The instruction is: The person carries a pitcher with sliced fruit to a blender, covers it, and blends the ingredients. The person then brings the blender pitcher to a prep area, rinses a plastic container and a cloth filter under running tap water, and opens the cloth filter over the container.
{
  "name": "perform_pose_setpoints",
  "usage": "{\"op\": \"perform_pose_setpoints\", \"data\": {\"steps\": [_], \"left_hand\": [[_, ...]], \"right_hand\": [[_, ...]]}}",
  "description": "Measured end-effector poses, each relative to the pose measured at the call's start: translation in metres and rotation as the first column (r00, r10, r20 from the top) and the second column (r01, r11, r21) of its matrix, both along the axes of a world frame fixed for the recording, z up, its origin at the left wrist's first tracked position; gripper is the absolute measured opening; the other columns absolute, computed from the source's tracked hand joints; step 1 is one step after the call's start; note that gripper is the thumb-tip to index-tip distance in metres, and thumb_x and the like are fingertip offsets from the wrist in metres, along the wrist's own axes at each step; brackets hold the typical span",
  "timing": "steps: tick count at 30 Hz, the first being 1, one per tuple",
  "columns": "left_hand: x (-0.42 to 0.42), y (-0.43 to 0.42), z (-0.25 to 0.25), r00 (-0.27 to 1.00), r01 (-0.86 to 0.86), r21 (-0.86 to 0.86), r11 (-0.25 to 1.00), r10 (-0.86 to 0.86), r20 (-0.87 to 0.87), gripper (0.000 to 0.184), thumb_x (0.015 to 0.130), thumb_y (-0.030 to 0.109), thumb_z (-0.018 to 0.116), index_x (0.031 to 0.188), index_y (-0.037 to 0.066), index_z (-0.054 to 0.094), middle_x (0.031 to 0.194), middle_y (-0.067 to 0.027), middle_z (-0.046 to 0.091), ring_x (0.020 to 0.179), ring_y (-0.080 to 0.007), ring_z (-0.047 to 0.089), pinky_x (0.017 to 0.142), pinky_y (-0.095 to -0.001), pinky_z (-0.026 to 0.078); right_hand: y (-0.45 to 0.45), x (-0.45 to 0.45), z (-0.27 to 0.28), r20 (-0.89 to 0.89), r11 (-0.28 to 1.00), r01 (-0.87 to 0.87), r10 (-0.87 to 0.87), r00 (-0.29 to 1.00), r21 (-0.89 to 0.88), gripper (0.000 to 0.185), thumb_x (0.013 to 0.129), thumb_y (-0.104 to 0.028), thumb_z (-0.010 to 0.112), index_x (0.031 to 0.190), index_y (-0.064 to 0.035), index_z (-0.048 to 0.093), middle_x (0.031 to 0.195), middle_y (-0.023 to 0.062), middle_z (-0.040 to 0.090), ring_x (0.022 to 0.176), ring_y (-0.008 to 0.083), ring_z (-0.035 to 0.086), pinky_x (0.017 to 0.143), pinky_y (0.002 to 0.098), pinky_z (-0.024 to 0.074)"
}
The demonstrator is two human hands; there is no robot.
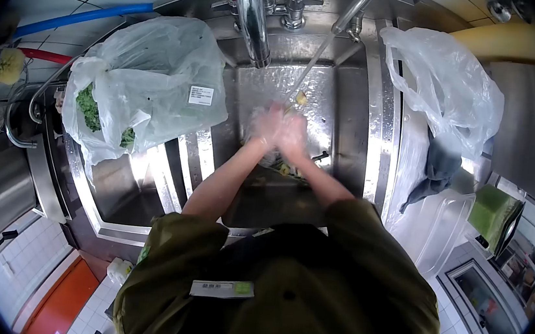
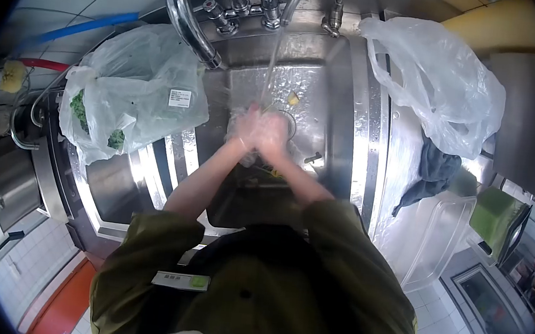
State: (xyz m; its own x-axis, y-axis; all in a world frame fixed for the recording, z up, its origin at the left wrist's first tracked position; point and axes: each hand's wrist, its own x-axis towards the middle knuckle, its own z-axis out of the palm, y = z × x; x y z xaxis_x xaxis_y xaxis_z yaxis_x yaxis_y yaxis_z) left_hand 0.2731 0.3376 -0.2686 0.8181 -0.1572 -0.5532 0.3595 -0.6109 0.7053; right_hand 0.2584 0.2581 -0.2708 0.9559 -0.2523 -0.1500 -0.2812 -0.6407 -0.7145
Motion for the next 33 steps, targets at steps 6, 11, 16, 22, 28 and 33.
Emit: {"op": "perform_pose_setpoints", "data": {"steps": [6, 11, 16, 22, 28, 33], "left_hand": [[0.001, -0.004, 0.033, 0.994, -0.053, 0.21, 0.976, 0.072, -0.084, 0.051, 0.088, 0.042, 0.029, 0.102, 0.0, 0.053, 0.095, -0.0193, 0.056, 0.092, -0.0362, 0.05, 0.08, -0.0391, 0.039], [0.017, 0.023, 0.027, 0.924, -0.238, -0.101, 0.966, 0.257, 0.283, 0.039, 0.089, 0.032, 0.031, 0.096, 0.002, 0.055, 0.092, -0.0184, 0.057, 0.088, -0.0305, 0.054, 0.08, -0.0344, 0.041], [0.026, 0.005, 0.009, 0.956, -0.259, -0.188, 0.947, 0.279, 0.086, 0.03, 0.086, 0.024, 0.04, 0.11, 0.007, 0.045, 0.1, -0.0125, 0.054, 0.084, -0.0251, 0.056, 0.076, -0.0305, 0.043], [0.027, -0.002, -0.01, 0.804, -0.516, -0.405, 0.755, 0.264, -0.534, 0.038, 0.079, 0.035, 0.047, 0.107, 0.01, 0.05, 0.1, -0.0142, 0.057, 0.09, -0.0265, 0.056, 0.076, -0.0328, 0.044], [0.028, 0.012, 0.055, 0.921, 0.212, 0.533, 0.819, -0.349, 0.17, 0.038, 0.08, 0.029, 0.049, 0.113, 0.012, 0.049, 0.098, -0.0131, 0.058, 0.085, -0.0278, 0.057, 0.076, -0.0324, 0.044], [0.001, 0.024, 0.012, 0.986, -0.01, 0.359, 0.933, -0.049, 0.156, 0.044, 0.081, 0.039, 0.042, 0.111, 0.008, 0.048, 0.111, -0.0142, 0.051, 0.103, -0.0251, 0.049, 0.088, -0.0335, 0.037]], "right_hand": [[-0.041, 0.032, -0.066, -0.079, 0.945, -0.278, 0.268, 0.96, -0.171, 0.042, 0.084, -0.038, 0.036, 0.084, -0.0027, 0.059, 0.081, 0.0181, 0.058, 0.08, 0.0345, 0.054, 0.074, 0.04, 0.0401], [-0.071, 0.025, -0.038, -0.323, 0.93, 0.108, 0.012, 0.946, 0.352, 0.05, 0.085, -0.044, 0.033, 0.088, -0.0013, 0.058, 0.092, 0.0212, 0.056, 0.089, 0.035, 0.052, 0.077, 0.0388, 0.0378], [-0.106, -0.011, -0.099, -0.349, 0.95, 0.132, -0.026, 0.937, 0.284, 0.044, 0.083, -0.046, 0.036, 0.103, -0.0115, 0.056, 0.099, 0.0196, 0.056, 0.096, 0.0332, 0.05, 0.082, 0.0365, 0.0364], [-0.048, -0.017, -0.037, -0.525, 0.084, 0.518, 0.133, 0.841, 0.851, 0.04, 0.082, -0.043, 0.042, 0.1, -0.0079, 0.052, 0.098, 0.0079, 0.057, 0.09, 0.0181, 0.055, 0.066, 0.0331, 0.0446], [-0.028, -0.022, -0.068, -0.501, 0.482, 0.443, -0.009, 0.865, 0.756, 0.039, 0.079, -0.027, 0.05, 0.115, -0.0152, 0.043, 0.09, 0.0076, 0.056, 0.079, 0.0178, 0.054, 0.064, 0.032, 0.0438], [-0.027, -0.01, -0.026, 0.429, 0.973, -0.227, 0.225, 0.875, -0.047, 0.036, 0.071, -0.014, 0.054, 0.106, -0.0106, 0.052, 0.079, 0.0173, 0.056, 0.072, 0.0266, 0.056, 0.066, 0.0337, 0.0448]]}}
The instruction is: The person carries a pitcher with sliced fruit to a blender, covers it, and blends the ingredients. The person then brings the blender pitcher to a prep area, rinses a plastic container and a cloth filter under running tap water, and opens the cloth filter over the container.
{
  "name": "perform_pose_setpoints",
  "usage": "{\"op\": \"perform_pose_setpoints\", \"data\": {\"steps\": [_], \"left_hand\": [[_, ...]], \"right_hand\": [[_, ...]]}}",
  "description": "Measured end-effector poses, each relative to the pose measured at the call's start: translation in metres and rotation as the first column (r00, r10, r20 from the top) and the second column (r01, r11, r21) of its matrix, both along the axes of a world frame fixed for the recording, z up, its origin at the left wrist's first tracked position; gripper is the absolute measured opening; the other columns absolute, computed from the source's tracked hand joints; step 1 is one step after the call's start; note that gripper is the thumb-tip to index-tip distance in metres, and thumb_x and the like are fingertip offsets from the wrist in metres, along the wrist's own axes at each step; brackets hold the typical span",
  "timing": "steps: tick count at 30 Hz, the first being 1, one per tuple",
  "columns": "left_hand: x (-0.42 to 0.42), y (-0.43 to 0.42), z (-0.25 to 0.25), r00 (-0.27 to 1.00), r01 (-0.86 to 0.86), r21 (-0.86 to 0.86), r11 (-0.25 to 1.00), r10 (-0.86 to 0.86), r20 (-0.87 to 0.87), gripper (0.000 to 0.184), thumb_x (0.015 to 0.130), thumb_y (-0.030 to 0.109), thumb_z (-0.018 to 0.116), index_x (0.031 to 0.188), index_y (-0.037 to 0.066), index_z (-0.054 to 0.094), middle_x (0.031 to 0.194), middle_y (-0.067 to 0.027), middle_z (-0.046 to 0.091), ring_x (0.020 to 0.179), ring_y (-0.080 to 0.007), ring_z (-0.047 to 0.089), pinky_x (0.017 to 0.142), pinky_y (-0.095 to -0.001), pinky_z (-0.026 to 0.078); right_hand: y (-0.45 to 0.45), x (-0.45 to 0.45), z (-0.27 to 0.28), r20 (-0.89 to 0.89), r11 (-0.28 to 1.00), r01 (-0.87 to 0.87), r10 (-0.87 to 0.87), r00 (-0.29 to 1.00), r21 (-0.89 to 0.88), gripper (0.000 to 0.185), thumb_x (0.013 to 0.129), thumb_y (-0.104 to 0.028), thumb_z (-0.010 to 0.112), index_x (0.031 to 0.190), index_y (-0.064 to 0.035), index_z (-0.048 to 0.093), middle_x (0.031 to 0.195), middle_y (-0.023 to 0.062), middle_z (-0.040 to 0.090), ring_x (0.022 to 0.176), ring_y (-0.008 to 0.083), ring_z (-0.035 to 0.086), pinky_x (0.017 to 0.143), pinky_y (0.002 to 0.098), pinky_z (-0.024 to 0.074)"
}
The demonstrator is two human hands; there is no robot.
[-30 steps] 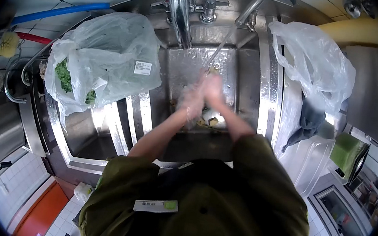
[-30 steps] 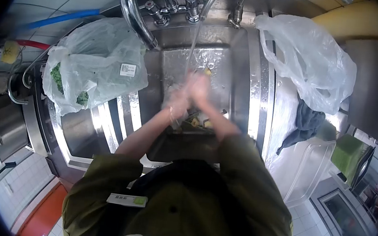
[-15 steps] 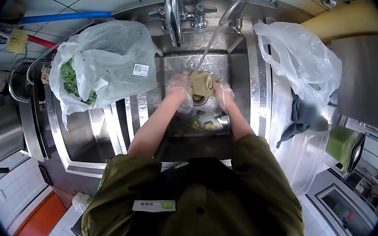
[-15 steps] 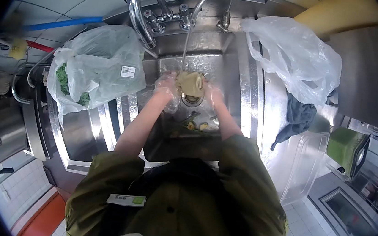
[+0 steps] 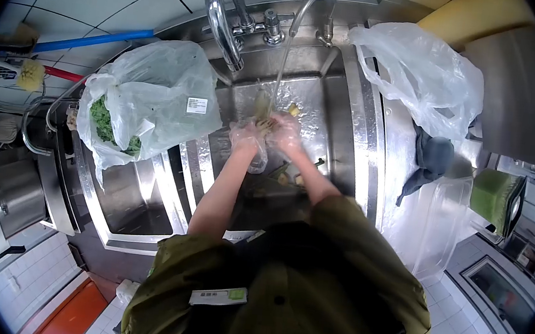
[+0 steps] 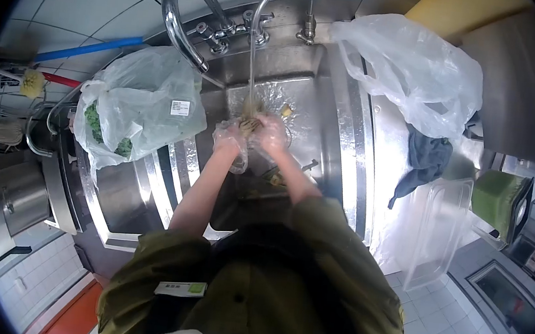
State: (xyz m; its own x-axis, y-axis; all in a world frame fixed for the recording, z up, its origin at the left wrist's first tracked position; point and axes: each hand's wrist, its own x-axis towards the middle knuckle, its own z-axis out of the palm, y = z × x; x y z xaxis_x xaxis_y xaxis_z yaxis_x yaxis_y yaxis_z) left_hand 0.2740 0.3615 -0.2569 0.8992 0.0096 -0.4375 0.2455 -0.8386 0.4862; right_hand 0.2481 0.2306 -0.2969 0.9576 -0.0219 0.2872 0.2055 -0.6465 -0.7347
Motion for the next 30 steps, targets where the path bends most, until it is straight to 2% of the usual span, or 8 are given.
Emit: {"op": "perform_pose_setpoints", "data": {"steps": [4, 6, 11, 14, 19, 23, 26, 30], "left_hand": [[0.023, 0.007, 0.044, 0.979, 0.06, -0.078, 0.995, -0.074, -0.189, 0.044, 0.085, 0.038, 0.033, 0.109, 0.006, 0.049, 0.11, -0.0165, 0.051, 0.106, -0.0263, 0.046, 0.091, -0.0344, 0.033], [0.018, 0.012, 0.033, 0.872, 0.405, 0.1, 0.909, -0.417, 0.258, 0.042, 0.086, 0.037, 0.032, 0.106, 0.005, 0.051, 0.1, -0.0184, 0.055, 0.097, -0.0298, 0.05, 0.085, -0.0369, 0.037], [0.02, -0.02, 0.066, 0.996, 0.07, -0.142, 0.987, -0.06, 0.073, 0.046, 0.083, 0.04, 0.041, 0.096, -0.001, 0.056, 0.092, -0.022, 0.057, 0.085, -0.0354, 0.055, 0.074, -0.0401, 0.041], [0.035, -0.021, 0.068, 0.969, 0.137, 0.2, 0.97, -0.174, 0.178, 0.046, 0.085, 0.038, 0.038, 0.098, -0.003, 0.054, 0.094, -0.0222, 0.056, 0.085, -0.0335, 0.055, 0.075, -0.0387, 0.041], [0.032, -0.03, 0.08, 0.972, 0.218, -0.012, 0.976, -0.216, 0.094, 0.035, 0.088, 0.022, 0.033, 0.093, -0.005, 0.054, 0.093, -0.0209, 0.056, 0.085, -0.0329, 0.054, 0.074, -0.0364, 0.043], [0.017, -0.046, 0.049, 0.988, 0.146, -0.224, 0.963, -0.131, 0.083, 0.031, 0.084, 0.024, 0.041, 0.097, -0.001, 0.054, 0.097, -0.0204, 0.055, 0.086, -0.0322, 0.055, 0.074, -0.0358, 0.043], [0.026, -0.019, -0.026, 0.863, 0.457, 0.178, 0.871, -0.483, 0.148, 0.03, 0.079, 0.026, 0.048, 0.097, 0.002, 0.054, 0.089, -0.0217, 0.056, 0.085, -0.0335, 0.055, 0.071, -0.0386, 0.043], [0.023, -0.021, 0.056, 0.963, 0.173, -0.073, 0.982, -0.153, 0.223, 0.033, 0.082, 0.03, 0.046, 0.094, 0.001, 0.055, 0.08, -0.0207, 0.058, 0.077, -0.0336, 0.055, 0.067, -0.0386, 0.043]], "right_hand": [[-0.021, 0.026, 0.026, -0.425, 0.956, -0.184, 0.268, 0.865, 0.228, 0.024, 0.078, -0.018, 0.046, 0.097, -0.007, 0.056, 0.086, 0.0162, 0.058, 0.076, 0.0297, 0.056, 0.07, 0.0351, 0.0443], [-0.03, 0.045, 0.043, -0.514, 0.955, -0.277, 0.292, 0.806, 0.109, 0.026, 0.081, -0.022, 0.043, 0.098, -0.0081, 0.057, 0.092, 0.016, 0.057, 0.082, 0.029, 0.055, 0.074, 0.0349, 0.0428], [-0.036, 0.054, 0.079, -0.624, 0.966, -0.256, 0.191, 0.757, -0.015, 0.033, 0.081, -0.029, 0.04, 0.102, -0.0081, 0.056, 0.095, 0.0195, 0.056, 0.087, 0.0301, 0.054, 0.078, 0.0375, 0.0414], [-0.043, 0.018, 0.005, -0.498, 0.942, -0.286, 0.165, 0.851, -0.176, 0.025, 0.079, -0.019, 0.045, 0.095, -0.0057, 0.057, 0.082, 0.0199, 0.057, 0.079, 0.034, 0.054, 0.072, 0.0391, 0.0429], [-0.061, 0.026, 0.016, -0.469, 0.948, 0.278, -0.319, 0.823, -0.156, 0.044, 0.074, -0.02, 0.054, 0.11, 0.0024, 0.044, 0.074, 0.0225, 0.056, 0.072, 0.0373, 0.054, 0.068, 0.0453, 0.0424], [-0.064, 0.094, 0.115, 0.104, 0.783, 0.613, -0.604, 0.79, -0.103, 0.049, 0.074, -0.025, 0.056, 0.107, 0.0078, 0.043, 0.082, 0.025, 0.056, 0.081, 0.0383, 0.053, 0.07, 0.0437, 0.0429], [-0.086, 0.132, 0.138, -0.134, 0.838, 0.319, -0.413, 0.901, -0.442, 0.03, 0.076, -0.026, 0.053, 0.081, 0.0031, 0.057, 0.074, 0.0209, 0.058, 0.075, 0.0337, 0.057, 0.065, 0.0412, 0.0458], [-0.113, 0.148, 0.113, -0.066, 0.775, 0.175, -0.269, 0.961, -0.607, 0.026, 0.078, -0.026, 0.051, 0.078, -0.0018, 0.06, 0.076, 0.0174, 0.059, 0.074, 0.0296, 0.059, 0.064, 0.0379, 0.0471]]}}
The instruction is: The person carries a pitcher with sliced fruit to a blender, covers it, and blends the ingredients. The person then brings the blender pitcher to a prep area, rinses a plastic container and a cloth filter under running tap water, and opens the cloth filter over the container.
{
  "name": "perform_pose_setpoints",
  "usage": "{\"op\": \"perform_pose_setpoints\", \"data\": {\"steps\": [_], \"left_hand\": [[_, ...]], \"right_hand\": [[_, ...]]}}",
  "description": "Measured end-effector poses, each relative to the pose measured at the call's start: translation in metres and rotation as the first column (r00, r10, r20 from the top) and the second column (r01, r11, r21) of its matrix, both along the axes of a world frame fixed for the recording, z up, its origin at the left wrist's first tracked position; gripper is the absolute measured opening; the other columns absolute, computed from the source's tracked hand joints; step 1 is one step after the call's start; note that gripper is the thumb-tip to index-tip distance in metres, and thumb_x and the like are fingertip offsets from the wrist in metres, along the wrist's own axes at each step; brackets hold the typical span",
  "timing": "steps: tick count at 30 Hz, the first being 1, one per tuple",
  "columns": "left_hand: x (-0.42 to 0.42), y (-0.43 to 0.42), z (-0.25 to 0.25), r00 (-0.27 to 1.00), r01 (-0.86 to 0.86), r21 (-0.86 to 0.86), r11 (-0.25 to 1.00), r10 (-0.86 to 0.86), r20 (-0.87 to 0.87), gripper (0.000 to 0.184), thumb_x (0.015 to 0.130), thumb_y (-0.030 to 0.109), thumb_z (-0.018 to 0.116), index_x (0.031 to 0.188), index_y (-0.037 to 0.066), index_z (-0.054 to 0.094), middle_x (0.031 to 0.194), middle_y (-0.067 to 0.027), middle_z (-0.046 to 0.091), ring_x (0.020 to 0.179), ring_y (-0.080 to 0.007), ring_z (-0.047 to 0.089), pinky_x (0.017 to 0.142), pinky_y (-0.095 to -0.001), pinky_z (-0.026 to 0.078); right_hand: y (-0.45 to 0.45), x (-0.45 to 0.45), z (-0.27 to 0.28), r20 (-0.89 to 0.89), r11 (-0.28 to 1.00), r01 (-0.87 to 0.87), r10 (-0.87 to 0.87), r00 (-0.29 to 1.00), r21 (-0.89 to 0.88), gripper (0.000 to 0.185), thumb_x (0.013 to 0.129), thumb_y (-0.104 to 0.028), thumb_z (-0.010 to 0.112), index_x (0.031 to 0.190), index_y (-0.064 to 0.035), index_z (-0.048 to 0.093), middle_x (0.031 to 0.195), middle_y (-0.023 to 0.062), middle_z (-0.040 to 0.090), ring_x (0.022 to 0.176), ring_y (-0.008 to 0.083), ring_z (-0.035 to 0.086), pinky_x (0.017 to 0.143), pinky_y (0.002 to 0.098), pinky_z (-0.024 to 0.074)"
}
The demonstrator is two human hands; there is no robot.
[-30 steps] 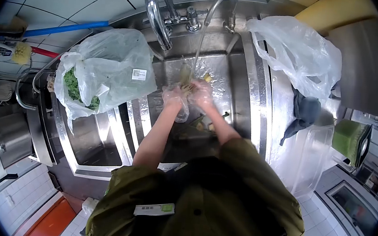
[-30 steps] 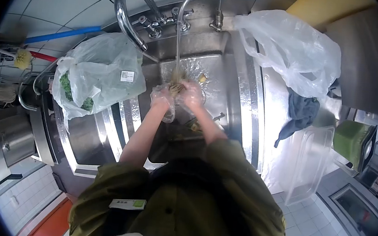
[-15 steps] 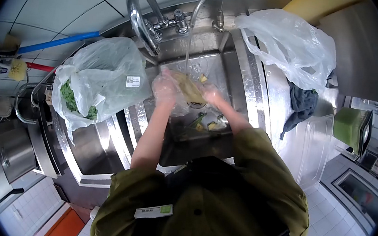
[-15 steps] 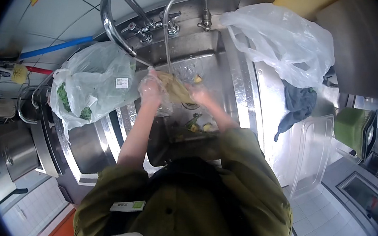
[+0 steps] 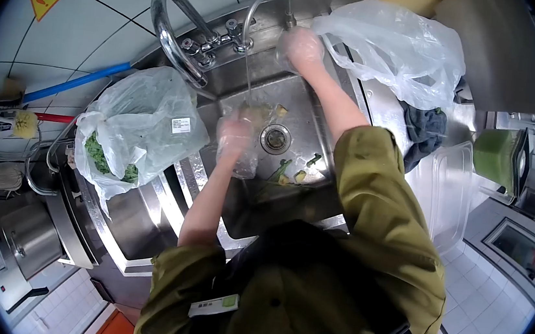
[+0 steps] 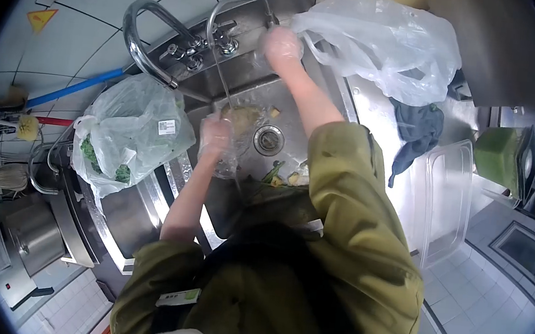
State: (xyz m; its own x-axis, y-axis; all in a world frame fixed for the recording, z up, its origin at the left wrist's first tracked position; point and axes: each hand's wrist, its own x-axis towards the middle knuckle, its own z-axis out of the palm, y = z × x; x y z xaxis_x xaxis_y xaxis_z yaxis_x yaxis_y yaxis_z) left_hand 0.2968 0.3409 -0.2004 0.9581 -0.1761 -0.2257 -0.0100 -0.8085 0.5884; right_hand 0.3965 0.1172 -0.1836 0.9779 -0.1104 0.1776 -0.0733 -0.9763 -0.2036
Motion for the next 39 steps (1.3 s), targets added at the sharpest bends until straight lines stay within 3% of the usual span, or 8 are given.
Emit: {"op": "perform_pose_setpoints", "data": {"steps": [4, 8, 10, 14, 17, 22, 31, 39], "left_hand": [[-0.003, 0.004, 0.024, 0.962, -0.273, -0.216, 0.938, 0.27, -0.043, 0.035, 0.083, 0.033, 0.045, 0.092, 0.001, 0.055, 0.075, -0.0168, 0.059, 0.07, -0.0271, 0.056, 0.064, -0.0342, 0.042], [-0.012, -0.014, 0.08, 0.667, -0.739, -0.665, -0.111, 0.025, -0.745, 0.035, 0.086, 0.033, 0.043, 0.094, 0.001, 0.055, 0.084, -0.0089, 0.058, 0.079, -0.0167, 0.055, 0.069, -0.0299, 0.042], [-0.012, -0.004, 0.059, 0.806, -0.59, -0.719, 0.368, 0.206, -0.555, 0.034, 0.086, 0.033, 0.043, 0.099, 0.003, 0.052, 0.09, -0.0083, 0.056, 0.084, -0.0184, 0.054, 0.072, -0.0319, 0.043], [-0.024, 0.009, -0.029, 0.582, -0.809, -0.576, 0.113, 0.019, -0.813, 0.038, 0.088, 0.033, 0.036, 0.105, 0.001, 0.047, 0.099, -0.0102, 0.054, 0.093, -0.0227, 0.052, 0.085, -0.0356, 0.041], [-0.026, 0.004, 0.011, 0.551, -0.822, -0.568, -0.042, -0.31, -0.775, 0.035, 0.089, 0.031, 0.035, 0.107, 0.003, 0.046, 0.102, -0.0111, 0.052, 0.092, -0.0235, 0.053, 0.086, -0.0361, 0.041], [-0.008, -0.009, -0.04, 0.905, -0.284, -0.844, 0.455, -0.163, -0.393, 0.029, 0.088, 0.028, 0.039, 0.106, 0.007, 0.048, 0.098, -0.0087, 0.054, 0.089, -0.0193, 0.054, 0.079, -0.0314, 0.046], [-0.019, -0.036, 0.165, 0.906, -0.233, -0.927, -0.295, -0.411, -0.097, 0.026, 0.084, 0.02, 0.047, 0.107, 0.008, 0.049, 0.096, -0.0052, 0.056, 0.087, -0.0156, 0.055, 0.074, -0.0284, 0.047], [-0.025, -0.024, 0.172, 0.99, 0.129, -0.975, 0.18, -0.086, 0.115, 0.036, 0.086, 0.026, 0.042, 0.115, 0.006, 0.042, 0.103, -0.0073, 0.053, 0.094, -0.0159, 0.051, 0.078, -0.0277, 0.043]], "right_hand": [[0.011, -0.032, -0.073, -0.095, 0.464, 0.132, -0.103, 0.99, 0.876, 0.034, 0.082, -0.034, 0.046, 0.094, -0.0052, 0.058, 0.093, 0.0168, 0.058, 0.085, 0.0255, 0.057, 0.073, 0.0361, 0.0442], [0.077, -0.125, -0.13, -0.378, -0.002, 0.386, 0.189, 0.906, 0.923, 0.058, 0.084, -0.051, 0.033, 0.12, -0.0059, 0.042, 0.13, 0.0105, 0.034, 0.116, 0.0258, 0.035, 0.096, 0.0385, 0.0271], [0.09, -0.131, -0.127, -0.322, -0.277, 0.367, 0.195, 0.926, 0.888, 0.052, 0.083, -0.044, 0.037, 0.119, -0.0059, 0.041, 0.123, 0.0114, 0.04, 0.11, 0.027, 0.041, 0.092, 0.0381, 0.0316], [0.113, -0.146, -0.118, -0.245, -0.731, 0.302, 0.188, 0.951, 0.612, 0.043, 0.082, -0.031, 0.047, 0.116, -0.0057, 0.04, 0.109, 0.0131, 0.053, 0.096, 0.0293, 0.052, 0.083, 0.0373, 0.0406], [0.099, -0.144, -0.04, -0.341, 0.537, 0.1, 0.372, 0.863, 0.838, 0.045, 0.08, -0.019, 0.05, 0.12, -0.0043, 0.036, 0.103, 0.0152, 0.052, 0.091, 0.0264, 0.052, 0.077, 0.033, 0.0414], [0.12, -0.159, 0.034, 0.099, 0.722, 0.01, -0.108, 0.989, 0.692, 0.027, 0.077, -0.021, 0.051, 0.097, -0.0046, 0.056, 0.095, 0.0167, 0.054, 0.088, 0.0282, 0.053, 0.077, 0.0348, 0.0418], [0.083, -0.098, 0.141, 0.58, 0.67, -0.569, 0.247, 0.776, 0.476, 0.024, 0.078, -0.028, 0.048, 0.081, -0.0057, 0.057, 0.084, 0.0142, 0.057, 0.077, 0.0267, 0.056, 0.067, 0.0358, 0.0445], [0.067, -0.107, 0.183, 0.204, 0.854, -0.424, 0.376, 0.904, 0.301, 0.023, 0.077, -0.027, 0.049, 0.081, -0.0062, 0.057, 0.082, 0.0146, 0.058, 0.073, 0.0256, 0.056, 0.064, 0.034, 0.0451]]}}
